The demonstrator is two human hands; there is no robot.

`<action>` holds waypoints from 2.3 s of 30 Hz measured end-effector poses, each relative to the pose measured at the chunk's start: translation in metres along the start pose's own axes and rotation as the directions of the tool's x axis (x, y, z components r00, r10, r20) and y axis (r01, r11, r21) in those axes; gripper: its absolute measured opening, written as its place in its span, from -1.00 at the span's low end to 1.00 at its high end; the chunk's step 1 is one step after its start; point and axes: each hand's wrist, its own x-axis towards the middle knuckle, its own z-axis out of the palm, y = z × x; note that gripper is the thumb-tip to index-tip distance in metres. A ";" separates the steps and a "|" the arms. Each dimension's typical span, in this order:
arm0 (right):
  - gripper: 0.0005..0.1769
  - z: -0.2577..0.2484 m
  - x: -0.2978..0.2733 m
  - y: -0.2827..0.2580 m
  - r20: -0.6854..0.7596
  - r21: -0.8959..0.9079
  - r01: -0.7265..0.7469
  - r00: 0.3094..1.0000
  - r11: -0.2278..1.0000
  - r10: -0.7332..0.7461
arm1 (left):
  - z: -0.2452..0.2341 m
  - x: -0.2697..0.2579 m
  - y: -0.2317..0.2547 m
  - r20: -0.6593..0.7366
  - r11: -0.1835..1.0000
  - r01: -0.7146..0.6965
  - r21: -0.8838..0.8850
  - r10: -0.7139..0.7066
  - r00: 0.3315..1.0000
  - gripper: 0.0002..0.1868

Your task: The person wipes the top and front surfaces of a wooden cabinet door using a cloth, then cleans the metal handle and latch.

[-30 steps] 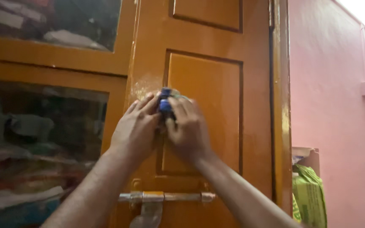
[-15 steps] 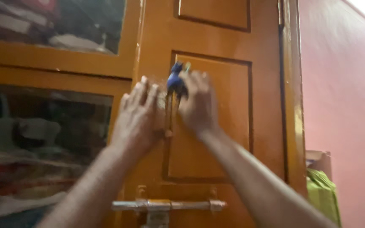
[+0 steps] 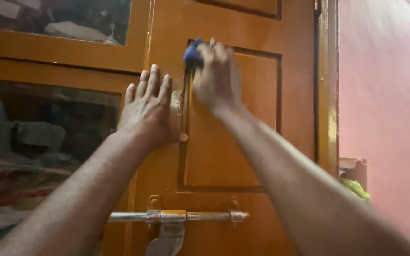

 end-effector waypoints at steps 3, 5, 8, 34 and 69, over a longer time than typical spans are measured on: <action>-0.67 -0.040 -0.067 -0.034 0.087 0.125 0.119 0.988 0.985 -0.130 | 0.008 0.006 -0.007 -0.054 0.999 -0.042 -0.003 0.041 0.998 0.45; -0.70 -0.064 -0.092 -0.048 0.256 0.162 0.078 0.959 0.984 -0.119 | 0.010 0.008 -0.010 -0.120 0.997 -0.077 0.020 0.079 0.990 0.39; -0.69 -0.053 -0.075 -0.035 0.327 0.166 0.028 0.942 0.986 -0.082 | -0.003 0.006 -0.012 -0.237 0.994 -0.112 -0.012 0.106 0.966 0.09; -0.78 0.024 0.062 0.022 0.227 -0.067 -0.160 0.959 0.985 0.171 | 0.037 0.020 -0.010 -0.233 0.997 -0.012 -0.075 -0.006 0.972 -0.11; -0.55 -0.120 -0.138 -0.002 0.146 -0.132 -0.218 0.961 0.967 0.236 | 0.025 -0.048 0.030 -0.294 0.947 -0.307 -0.098 0.267 0.918 -0.56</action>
